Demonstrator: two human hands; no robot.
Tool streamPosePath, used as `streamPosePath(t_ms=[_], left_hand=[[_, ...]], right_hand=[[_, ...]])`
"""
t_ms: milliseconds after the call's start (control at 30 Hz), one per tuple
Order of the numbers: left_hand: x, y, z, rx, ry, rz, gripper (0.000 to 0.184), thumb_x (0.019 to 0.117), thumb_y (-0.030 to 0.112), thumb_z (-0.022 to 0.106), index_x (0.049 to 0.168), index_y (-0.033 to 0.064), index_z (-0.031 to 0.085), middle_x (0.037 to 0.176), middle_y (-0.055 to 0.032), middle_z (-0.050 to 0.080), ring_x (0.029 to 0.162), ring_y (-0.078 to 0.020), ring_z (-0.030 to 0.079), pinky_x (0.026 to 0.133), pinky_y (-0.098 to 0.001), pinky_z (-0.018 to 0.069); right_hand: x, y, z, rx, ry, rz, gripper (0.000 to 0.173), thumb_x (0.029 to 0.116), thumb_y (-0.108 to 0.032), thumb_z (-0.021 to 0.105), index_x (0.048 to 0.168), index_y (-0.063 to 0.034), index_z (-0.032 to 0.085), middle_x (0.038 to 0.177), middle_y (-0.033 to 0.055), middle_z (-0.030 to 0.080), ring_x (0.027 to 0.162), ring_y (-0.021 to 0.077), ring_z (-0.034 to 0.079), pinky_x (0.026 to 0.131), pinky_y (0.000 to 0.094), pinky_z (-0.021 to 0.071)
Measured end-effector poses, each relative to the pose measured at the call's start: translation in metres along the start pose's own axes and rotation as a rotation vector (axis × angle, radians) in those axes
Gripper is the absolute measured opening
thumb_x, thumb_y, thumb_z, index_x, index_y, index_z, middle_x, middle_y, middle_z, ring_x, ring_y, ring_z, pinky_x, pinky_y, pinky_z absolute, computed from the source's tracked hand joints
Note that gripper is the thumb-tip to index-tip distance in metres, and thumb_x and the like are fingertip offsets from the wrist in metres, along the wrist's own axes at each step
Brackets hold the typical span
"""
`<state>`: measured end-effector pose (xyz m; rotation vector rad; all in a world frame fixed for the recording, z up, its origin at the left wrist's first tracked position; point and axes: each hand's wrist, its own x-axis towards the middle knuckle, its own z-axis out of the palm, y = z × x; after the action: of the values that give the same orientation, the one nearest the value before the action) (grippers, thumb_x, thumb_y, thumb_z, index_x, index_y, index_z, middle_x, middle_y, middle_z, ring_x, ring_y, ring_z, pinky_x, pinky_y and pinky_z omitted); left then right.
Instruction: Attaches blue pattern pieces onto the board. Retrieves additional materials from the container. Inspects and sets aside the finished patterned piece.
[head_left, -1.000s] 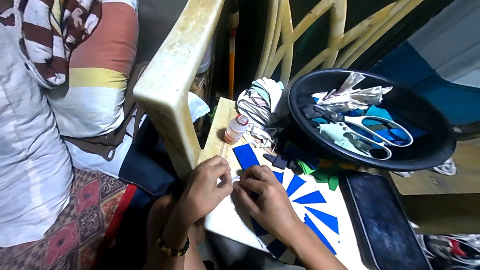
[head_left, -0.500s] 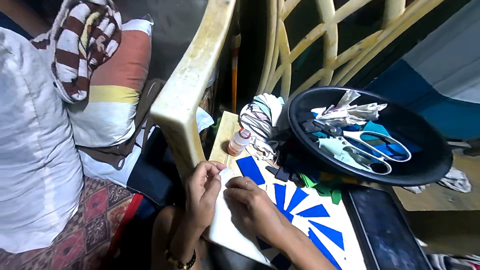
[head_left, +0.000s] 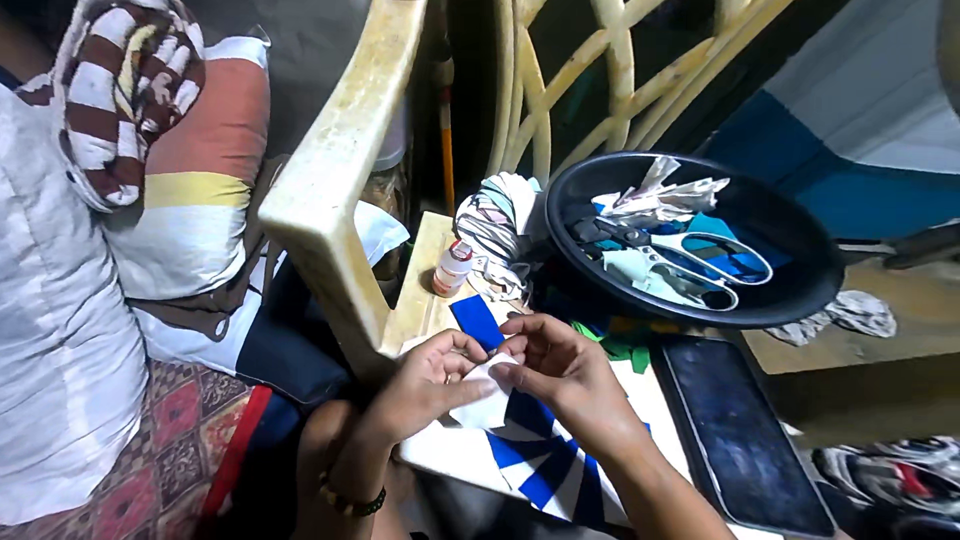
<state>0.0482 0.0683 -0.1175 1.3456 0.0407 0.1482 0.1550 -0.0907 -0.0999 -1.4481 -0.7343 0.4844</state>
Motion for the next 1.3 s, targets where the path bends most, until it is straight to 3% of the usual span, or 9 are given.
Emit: streamPosePath(t_ms=[100,233,300,367,500,567,667,867,1300], left_hand=[[-0.001,0.007,0.004,0.1,0.01,-0.081,0.043,0.0775,-0.011,0.074,0.116,0.0008,0.057,0.089,0.0032,0.07,0.073,-0.0036,0.069,0.067,-0.0202,0.0593],[-0.003,0.005,0.013,0.275,0.108,-0.017,0.012,0.0876,-0.003,0.071,0.098,0.0003,0.068,0.08,0.0041,0.067,0.051,0.0029,0.056,0.048,-0.0135,0.0511],[-0.002,0.001,0.017,0.229,0.112,0.072,0.007,0.0891,-0.006,0.067,0.095,-0.0024,0.067,0.093,-0.0022,0.072,0.067,-0.0018,0.068,0.062,-0.019,0.0606],[0.002,-0.003,0.02,0.234,0.098,0.204,0.009,0.0862,-0.009,0.065,0.094,-0.0061,0.069,0.109,-0.0086,0.071,0.093,-0.0057,0.07,0.081,-0.0215,0.0607],[0.015,0.003,0.027,0.327,0.088,0.292,0.019,0.0895,-0.003,0.057,0.099,-0.0075,0.073,0.113,-0.0124,0.072,0.105,-0.0067,0.069,0.087,-0.0205,0.0582],[0.02,0.007,0.032,0.386,0.114,0.251,0.015,0.0938,0.001,0.063,0.1,-0.0051,0.075,0.109,-0.0102,0.073,0.1,-0.0049,0.07,0.085,-0.0187,0.0591],[0.03,0.008,0.037,0.532,0.148,0.183,0.01,0.0899,-0.002,0.068,0.097,-0.0025,0.075,0.104,-0.009,0.074,0.09,-0.0016,0.068,0.078,-0.0146,0.0563],[0.039,0.007,0.038,0.784,0.179,0.054,0.008,0.0823,-0.004,0.076,0.09,-0.0034,0.071,0.103,-0.0138,0.068,0.088,-0.01,0.068,0.076,-0.0201,0.0578],[0.032,0.001,0.038,1.001,0.217,0.035,0.009,0.0784,-0.003,0.075,0.086,-0.003,0.07,0.091,-0.0136,0.066,0.075,-0.0123,0.065,0.066,-0.0206,0.0548]], right_hand=[[-0.009,0.003,-0.01,0.005,0.049,-0.01,0.03,0.0816,0.007,0.068,0.11,-0.0012,0.064,0.086,-0.0056,0.07,0.074,0.0015,0.067,0.067,0.0169,0.0574],[-0.023,0.004,-0.022,-0.008,0.091,-0.108,0.03,0.0829,0.006,0.068,0.112,-0.0017,0.065,0.088,-0.0075,0.072,0.069,-0.0008,0.064,0.061,0.0148,0.0545],[-0.031,0.002,-0.025,0.006,0.094,-0.171,0.029,0.0852,0.006,0.068,0.112,-0.0025,0.065,0.091,-0.0064,0.074,0.072,0.0017,0.069,0.064,0.0175,0.0592],[-0.039,0.003,-0.029,-0.01,0.094,-0.25,0.028,0.0869,0.003,0.07,0.113,-0.0044,0.066,0.096,-0.0053,0.076,0.084,0.0047,0.072,0.076,0.0208,0.0617],[-0.049,0.01,-0.037,-0.154,0.131,-0.36,0.027,0.0897,0.0,0.066,0.116,-0.0066,0.067,0.102,-0.0061,0.075,0.095,0.0044,0.071,0.087,0.0218,0.0598],[-0.051,0.016,-0.039,-0.227,0.147,-0.381,0.026,0.0904,0.001,0.063,0.116,-0.0042,0.066,0.103,-0.0034,0.075,0.097,0.0046,0.071,0.088,0.0222,0.0597],[-0.053,0.026,-0.039,-0.308,0.166,-0.373,0.026,0.0894,0.004,0.059,0.115,0.0004,0.066,0.102,-0.0001,0.075,0.096,0.0031,0.07,0.088,0.0201,0.0588],[-0.051,0.039,-0.034,-0.492,0.199,-0.41,0.025,0.0877,0.005,0.058,0.111,0.0057,0.067,0.095,0.0091,0.072,0.092,0.0061,0.069,0.087,0.0177,0.0555],[-0.052,0.051,-0.033,-0.639,0.21,-0.422,0.02,0.0919,-0.004,0.059,0.107,-0.0019,0.072,0.088,0.003,0.072,0.088,0.0081,0.061,0.085,0.016,0.0469]])
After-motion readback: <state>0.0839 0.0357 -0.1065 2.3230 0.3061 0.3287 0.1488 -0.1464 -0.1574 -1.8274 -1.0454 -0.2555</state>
